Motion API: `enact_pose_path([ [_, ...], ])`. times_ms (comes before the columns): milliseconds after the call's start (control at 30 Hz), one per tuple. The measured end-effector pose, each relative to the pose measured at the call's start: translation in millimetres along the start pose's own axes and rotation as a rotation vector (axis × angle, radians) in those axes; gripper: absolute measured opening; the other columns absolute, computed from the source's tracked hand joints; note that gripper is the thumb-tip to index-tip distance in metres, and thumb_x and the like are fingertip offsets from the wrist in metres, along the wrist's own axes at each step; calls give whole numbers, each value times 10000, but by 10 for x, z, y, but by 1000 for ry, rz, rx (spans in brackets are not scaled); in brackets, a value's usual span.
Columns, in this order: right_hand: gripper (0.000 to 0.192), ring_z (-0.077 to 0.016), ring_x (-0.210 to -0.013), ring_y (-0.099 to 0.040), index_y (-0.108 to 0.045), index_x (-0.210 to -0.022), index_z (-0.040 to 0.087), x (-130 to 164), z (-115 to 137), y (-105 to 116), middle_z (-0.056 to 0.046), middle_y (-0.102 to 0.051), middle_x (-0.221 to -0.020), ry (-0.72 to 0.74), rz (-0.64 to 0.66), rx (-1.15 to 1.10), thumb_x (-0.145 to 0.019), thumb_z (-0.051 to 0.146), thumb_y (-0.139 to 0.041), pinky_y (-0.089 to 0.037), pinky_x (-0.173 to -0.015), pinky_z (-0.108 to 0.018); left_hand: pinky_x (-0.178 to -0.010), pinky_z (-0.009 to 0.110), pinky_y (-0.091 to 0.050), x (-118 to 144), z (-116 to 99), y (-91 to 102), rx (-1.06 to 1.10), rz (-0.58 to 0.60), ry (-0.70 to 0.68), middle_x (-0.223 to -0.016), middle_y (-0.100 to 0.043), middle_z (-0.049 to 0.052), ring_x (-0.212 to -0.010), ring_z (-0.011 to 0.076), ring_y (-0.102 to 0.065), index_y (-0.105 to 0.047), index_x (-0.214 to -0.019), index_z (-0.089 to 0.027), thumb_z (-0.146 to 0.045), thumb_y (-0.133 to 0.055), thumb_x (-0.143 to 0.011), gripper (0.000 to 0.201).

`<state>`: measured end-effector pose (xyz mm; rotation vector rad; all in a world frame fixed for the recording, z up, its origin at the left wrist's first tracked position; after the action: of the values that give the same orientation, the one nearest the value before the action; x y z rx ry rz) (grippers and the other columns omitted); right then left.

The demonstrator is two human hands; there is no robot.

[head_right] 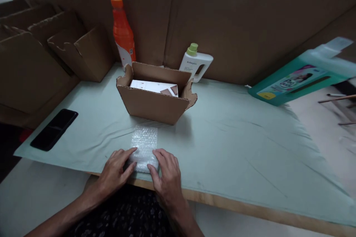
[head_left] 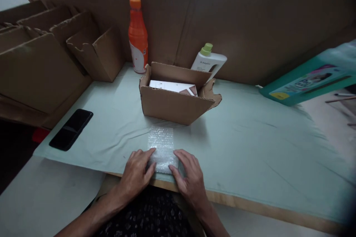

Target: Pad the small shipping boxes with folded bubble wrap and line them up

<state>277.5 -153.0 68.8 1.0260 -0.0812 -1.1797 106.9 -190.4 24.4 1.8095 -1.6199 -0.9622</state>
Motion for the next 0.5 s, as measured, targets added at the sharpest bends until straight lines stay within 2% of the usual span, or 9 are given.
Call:
enact_pose_path([
  [67,273,-263,-1074,-648,-624,-1207,206,15,89,-11,-126,-695,-1180,104,11,80,-935,198,-604,-524,-886,-436,-784,440,-511,-41,19,-4,-68,-18,-8,-980,-671,98,-881,269,-601,-567,-1321,-154,-232,-539,-942,388],
  [167,235,-273,-1064,-646,-657,-1149,205,42,149,-152,-111,-718,-1158,209,155,123,-926,166,-598,-501,-899,-462,-918,466,-489,-26,-52,101,-61,-90,-95,-1226,-614,137,-1116,293,-567,-533,-1348,-190,-245,-564,-943,409],
  [267,227,-229,-904,-683,-674,-1132,211,-12,38,-221,-76,-764,-1015,119,198,40,-958,146,-545,-517,-825,-410,-1062,520,-397,28,-178,169,13,-63,-233,-1363,-555,138,-1271,309,-489,-487,-1387,-226,-233,-584,-930,467],
  [333,220,-203,-825,-694,-681,-1134,223,-61,-77,-267,-56,-777,-961,3,237,-60,-974,175,-539,-533,-769,-363,-1037,504,-414,2,-164,144,73,22,-211,-1249,-629,113,-1178,278,-547,-459,-1410,-233,-187,-532,-941,477],
  [400,219,-209,-851,-705,-681,-1148,234,-104,-146,-273,-55,-778,-988,-64,242,-79,-979,215,-543,-542,-772,-356,-943,456,-466,-97,-85,101,100,79,-117,-1092,-677,90,-1023,247,-592,-458,-1414,-221,-172,-481,-958,459],
  [500,244,-247,-972,-683,-672,-1183,239,-162,-122,-155,-92,-741,-1094,-29,125,49,-976,252,-543,-523,-833,-403,-868,451,-483,-337,-18,39,2,98,-45,-999,-689,95,-931,259,-594,-528,-1361,-187,-212,-490,-957,407],
])
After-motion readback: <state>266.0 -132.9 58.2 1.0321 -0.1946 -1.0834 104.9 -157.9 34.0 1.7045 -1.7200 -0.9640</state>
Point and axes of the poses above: each hand's wrist, its own x-axis away from the middle knuckle, its own y-axis out of the back of the hand, z = x × y, the point moved 8 cm from there along -x, towards the middle knuckle
